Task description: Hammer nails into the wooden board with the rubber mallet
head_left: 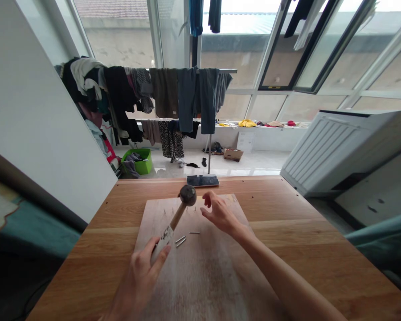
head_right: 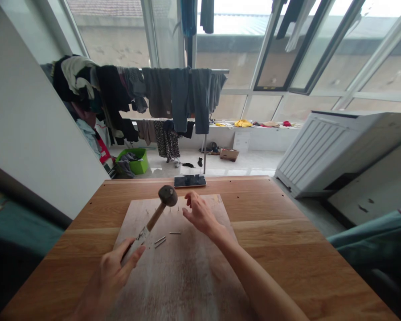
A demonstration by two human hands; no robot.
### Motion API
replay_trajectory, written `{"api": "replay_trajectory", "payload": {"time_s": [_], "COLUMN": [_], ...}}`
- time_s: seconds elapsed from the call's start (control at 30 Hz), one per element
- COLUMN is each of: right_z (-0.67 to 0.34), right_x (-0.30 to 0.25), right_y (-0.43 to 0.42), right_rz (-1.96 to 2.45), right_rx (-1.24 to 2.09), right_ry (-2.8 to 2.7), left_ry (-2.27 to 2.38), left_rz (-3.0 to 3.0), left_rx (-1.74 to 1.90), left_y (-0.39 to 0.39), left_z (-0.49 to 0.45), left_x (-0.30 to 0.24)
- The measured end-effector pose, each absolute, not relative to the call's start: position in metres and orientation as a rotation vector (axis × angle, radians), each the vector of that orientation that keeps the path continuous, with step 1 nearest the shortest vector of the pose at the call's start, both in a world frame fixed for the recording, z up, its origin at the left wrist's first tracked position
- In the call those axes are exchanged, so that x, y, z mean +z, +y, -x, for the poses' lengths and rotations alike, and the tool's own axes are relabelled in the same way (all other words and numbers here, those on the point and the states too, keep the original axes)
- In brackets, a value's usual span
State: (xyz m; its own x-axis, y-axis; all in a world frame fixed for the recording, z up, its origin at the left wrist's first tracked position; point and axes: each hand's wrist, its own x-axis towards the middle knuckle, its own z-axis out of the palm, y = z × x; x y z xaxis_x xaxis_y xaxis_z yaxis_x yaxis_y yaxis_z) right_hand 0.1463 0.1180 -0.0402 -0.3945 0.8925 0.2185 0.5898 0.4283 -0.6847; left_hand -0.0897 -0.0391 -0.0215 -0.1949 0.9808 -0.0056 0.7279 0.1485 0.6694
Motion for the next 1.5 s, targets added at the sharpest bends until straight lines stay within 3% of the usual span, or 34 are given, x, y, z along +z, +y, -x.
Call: {"api": "replay_trajectory", "payload": {"time_s": [0.23,0.43,0.6,0.77,1.03,1.5], "right_z": [-0.137,-0.153,-0.149,-0.123,-0.160,-0.154], "right_x": [-0.013,-0.008,-0.007,-0.011,-0.014,-0.017], "right_y": [0.082,0.100,0.094,0.088,0.133,0.131], "right_rz": [1.048,1.188,0.881,0.865,1.212,1.209], "right_rx": [0.574,0.569,0.656,0.391,0.566,0.470], "right_ry": [-2.746,-2.729,-2.682,-2.957,-2.601,-2.548], "left_ry": [1.971,1.916,1.945,1.951,1.977,2.016], "left_rz": [-1.530,-1.466,-1.440,-1.477,-1.460,-1.503], "left_rx": [0.841,0.900,0.907,0.872,0.897,0.859], "left_y": [-0.042,-0.047,-0.048,-0.050,-0.053,-0.053], "left_z": [0.097,0.105,0.108,0.108,0.115,0.113], "left_x": [-0.013,-0.021,-0.025,-0.021,-0.024,-0.023]}}
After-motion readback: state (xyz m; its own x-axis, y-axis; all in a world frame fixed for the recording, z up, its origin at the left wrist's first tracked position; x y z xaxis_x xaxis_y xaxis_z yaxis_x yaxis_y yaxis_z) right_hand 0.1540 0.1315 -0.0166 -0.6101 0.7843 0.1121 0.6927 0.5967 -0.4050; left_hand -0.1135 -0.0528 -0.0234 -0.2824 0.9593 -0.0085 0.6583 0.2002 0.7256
